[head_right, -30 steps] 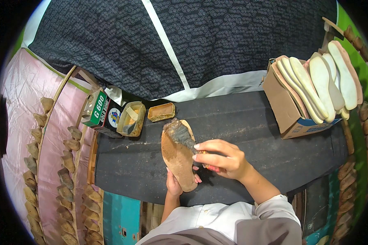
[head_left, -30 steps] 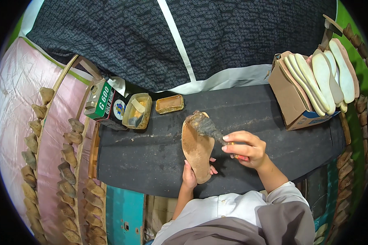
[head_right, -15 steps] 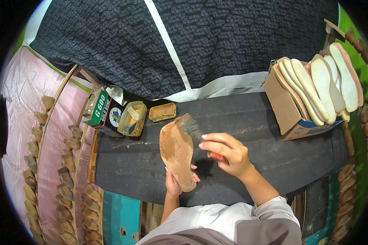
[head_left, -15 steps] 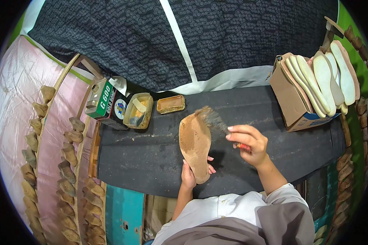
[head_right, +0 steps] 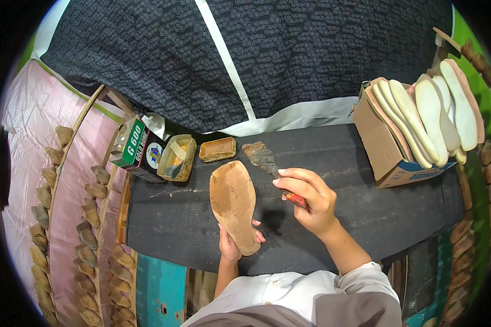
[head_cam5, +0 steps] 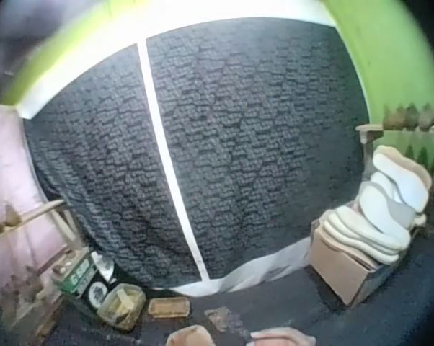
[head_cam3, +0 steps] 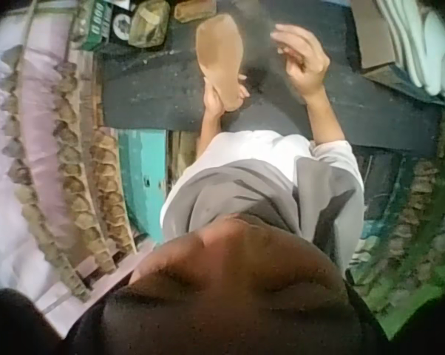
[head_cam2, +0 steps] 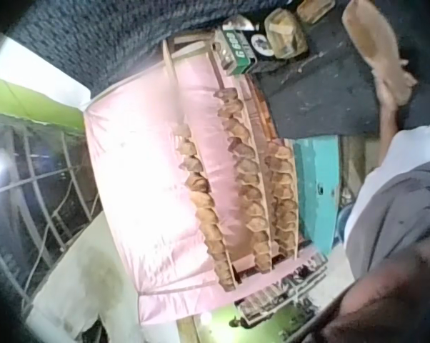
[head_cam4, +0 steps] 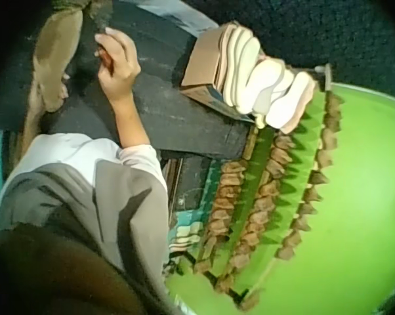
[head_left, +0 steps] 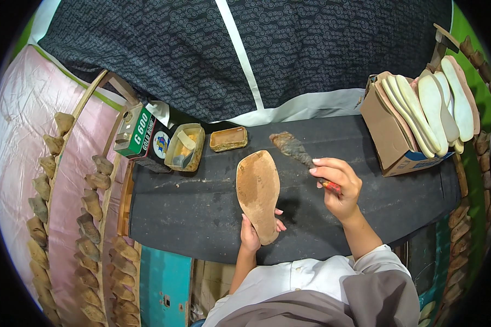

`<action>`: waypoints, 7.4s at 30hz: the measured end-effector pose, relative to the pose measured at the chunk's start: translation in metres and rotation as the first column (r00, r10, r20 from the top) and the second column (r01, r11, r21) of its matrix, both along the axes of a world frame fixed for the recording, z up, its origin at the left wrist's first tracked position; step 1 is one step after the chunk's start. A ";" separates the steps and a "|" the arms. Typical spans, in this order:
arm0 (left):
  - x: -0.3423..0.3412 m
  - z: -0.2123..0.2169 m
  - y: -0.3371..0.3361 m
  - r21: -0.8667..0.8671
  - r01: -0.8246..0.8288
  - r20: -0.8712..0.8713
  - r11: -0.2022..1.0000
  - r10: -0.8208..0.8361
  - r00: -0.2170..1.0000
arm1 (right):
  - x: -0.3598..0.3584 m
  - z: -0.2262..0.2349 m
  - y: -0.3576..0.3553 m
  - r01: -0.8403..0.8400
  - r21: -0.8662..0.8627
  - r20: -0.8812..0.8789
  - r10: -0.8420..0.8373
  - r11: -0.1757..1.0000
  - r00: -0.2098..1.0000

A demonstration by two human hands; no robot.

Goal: Applying glue to the underside of a shoe sole using a brush.

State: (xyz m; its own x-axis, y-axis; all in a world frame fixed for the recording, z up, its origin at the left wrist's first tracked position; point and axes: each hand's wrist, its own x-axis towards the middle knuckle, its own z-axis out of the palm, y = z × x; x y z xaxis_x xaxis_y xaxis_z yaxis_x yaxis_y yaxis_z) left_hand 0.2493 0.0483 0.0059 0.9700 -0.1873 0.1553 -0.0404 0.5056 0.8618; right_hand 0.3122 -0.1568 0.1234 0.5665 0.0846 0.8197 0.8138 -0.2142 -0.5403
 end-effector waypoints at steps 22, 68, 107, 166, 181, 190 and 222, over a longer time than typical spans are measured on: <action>-0.004 0.001 -0.001 -0.123 -0.025 -0.008 0.992 0.024 1.000 | -0.008 -0.003 0.007 -0.234 -0.103 0.139 0.247 0.967 0.959; -0.050 0.021 -0.065 -0.103 -0.184 -0.026 0.978 0.182 0.983 | -0.025 0.006 -0.055 -0.125 -0.113 0.134 0.139 0.986 0.981; -0.069 0.028 -0.100 -0.206 -0.188 0.007 0.960 0.194 0.981 | -0.040 0.003 -0.078 -0.195 -0.074 0.190 0.206 0.978 0.960; -0.038 0.009 0.048 -0.214 -0.111 -0.028 0.971 0.107 0.994 | -0.030 -0.020 0.052 -0.179 -0.117 0.133 0.194 0.977 0.972; -0.038 0.011 0.048 -0.227 -0.095 -0.041 0.969 0.088 0.995 | -0.025 -0.012 0.050 -0.069 -0.050 0.067 0.072 0.996 0.995; -0.029 0.016 0.046 -0.152 -0.158 -0.007 0.976 0.158 0.987 | -0.036 -0.017 0.060 -0.220 -0.119 0.160 0.238 0.968 0.958; -0.056 0.008 0.085 -0.156 -0.495 -0.151 0.855 0.475 0.867 | 0.165 -0.093 0.170 -0.103 -0.136 -0.190 0.076 0.985 0.979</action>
